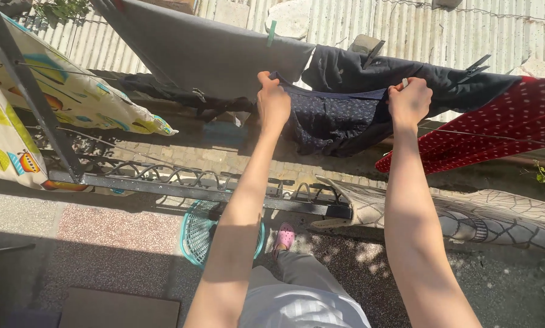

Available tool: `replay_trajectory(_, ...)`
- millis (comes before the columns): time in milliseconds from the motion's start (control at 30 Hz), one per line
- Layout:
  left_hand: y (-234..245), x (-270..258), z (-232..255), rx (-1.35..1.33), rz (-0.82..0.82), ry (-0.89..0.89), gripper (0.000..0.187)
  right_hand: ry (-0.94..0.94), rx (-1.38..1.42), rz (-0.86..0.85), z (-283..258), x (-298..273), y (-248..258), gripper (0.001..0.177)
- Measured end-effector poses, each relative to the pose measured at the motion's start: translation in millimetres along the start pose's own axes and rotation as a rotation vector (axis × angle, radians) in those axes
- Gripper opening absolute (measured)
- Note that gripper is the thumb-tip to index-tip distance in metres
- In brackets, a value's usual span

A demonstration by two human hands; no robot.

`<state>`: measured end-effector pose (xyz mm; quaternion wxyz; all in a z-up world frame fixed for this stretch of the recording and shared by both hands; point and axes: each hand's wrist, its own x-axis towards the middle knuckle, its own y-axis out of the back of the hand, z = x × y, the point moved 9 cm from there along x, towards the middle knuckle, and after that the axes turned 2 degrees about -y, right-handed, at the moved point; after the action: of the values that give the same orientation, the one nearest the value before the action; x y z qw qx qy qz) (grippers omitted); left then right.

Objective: Hanging laundry on a clothesline on a balcony.

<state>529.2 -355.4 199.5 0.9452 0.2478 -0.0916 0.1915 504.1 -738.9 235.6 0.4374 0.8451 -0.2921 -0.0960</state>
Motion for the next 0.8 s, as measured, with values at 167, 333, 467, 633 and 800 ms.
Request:
replay_trajectory(167,0,-48,88,0.308,-0.322,-0.333,0.054,0.063,-0.273,-0.127,2,-13,-18,0.03)
replay_trajectory(333,-19,-89,106,0.25,-0.262,-0.736,0.012,0.288,-0.207,-0.044,-18,-36,-27,0.031)
replay_trajectory(467,-21,-89,109,0.24,-0.275,-0.606,0.016,0.747,-0.077,-0.091,-67,-77,-24,0.012)
replay_trajectory(633,-31,-96,108,0.186,-0.294,-0.591,0.011,0.503,0.134,-0.477,-108,-102,-11,0.028)
replay_trajectory(800,-13,-96,109,0.267,-0.223,-0.665,0.017,0.603,0.224,-0.459,-105,-103,-18,0.025)
